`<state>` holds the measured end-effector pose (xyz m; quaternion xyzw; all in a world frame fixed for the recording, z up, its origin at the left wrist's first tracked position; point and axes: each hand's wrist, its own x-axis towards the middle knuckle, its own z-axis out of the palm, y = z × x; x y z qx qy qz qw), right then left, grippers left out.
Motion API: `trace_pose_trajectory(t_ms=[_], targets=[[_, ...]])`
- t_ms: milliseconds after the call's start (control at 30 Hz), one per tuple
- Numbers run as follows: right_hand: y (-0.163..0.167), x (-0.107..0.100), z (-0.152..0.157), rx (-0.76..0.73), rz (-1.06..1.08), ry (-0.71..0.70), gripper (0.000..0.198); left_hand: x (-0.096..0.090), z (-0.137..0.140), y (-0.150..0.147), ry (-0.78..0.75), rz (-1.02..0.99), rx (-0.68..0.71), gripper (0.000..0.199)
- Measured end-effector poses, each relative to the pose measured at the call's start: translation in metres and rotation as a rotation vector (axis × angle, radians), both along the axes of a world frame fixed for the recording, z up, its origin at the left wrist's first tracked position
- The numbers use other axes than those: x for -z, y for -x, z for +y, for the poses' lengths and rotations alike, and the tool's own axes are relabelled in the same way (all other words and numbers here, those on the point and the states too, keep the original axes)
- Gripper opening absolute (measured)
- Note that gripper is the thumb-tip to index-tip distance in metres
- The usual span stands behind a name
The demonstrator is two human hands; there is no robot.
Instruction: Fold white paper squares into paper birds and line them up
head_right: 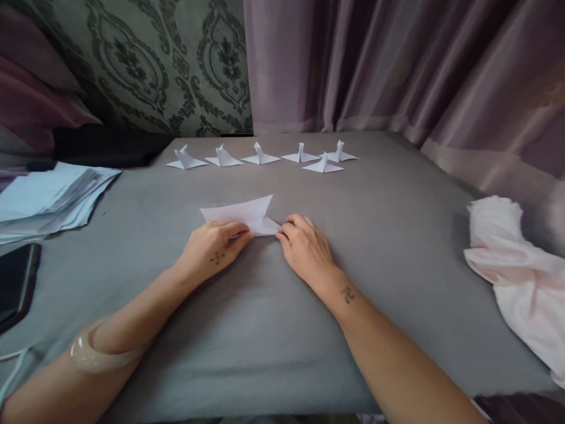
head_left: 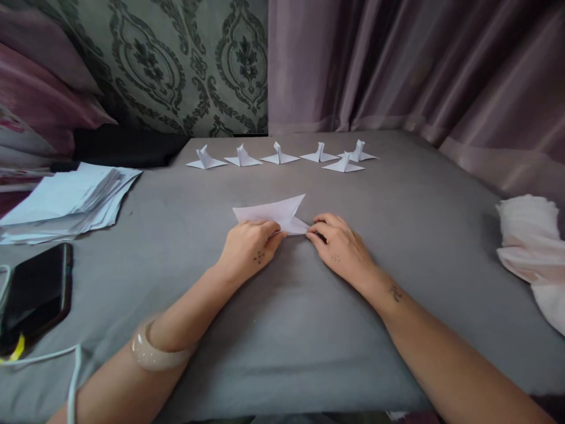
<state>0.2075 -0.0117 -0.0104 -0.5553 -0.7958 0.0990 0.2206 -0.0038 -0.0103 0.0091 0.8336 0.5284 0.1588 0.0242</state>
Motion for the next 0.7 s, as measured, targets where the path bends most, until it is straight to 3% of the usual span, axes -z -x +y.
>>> trace_pose_trajectory(t_ms=[233,400,533,700], targets=[[0.003,0.0,0.003,0.061,0.051,0.011,0.018,0.003,0.011,-0.005,0.117,-0.199,-0.14,0.02],[0.006,0.004,0.006,0.111,0.09,-0.019,0.016,0.0,0.021,-0.006,0.225,-0.392,-0.197,0.041],[0.007,0.005,0.007,0.121,0.107,-0.028,0.014,-0.002,0.023,-0.006,0.361,-0.45,-0.203,0.029],[0.005,0.005,0.008,0.1,0.127,-0.006,0.012,-0.001,0.022,-0.006,0.459,-0.474,-0.204,0.029]])
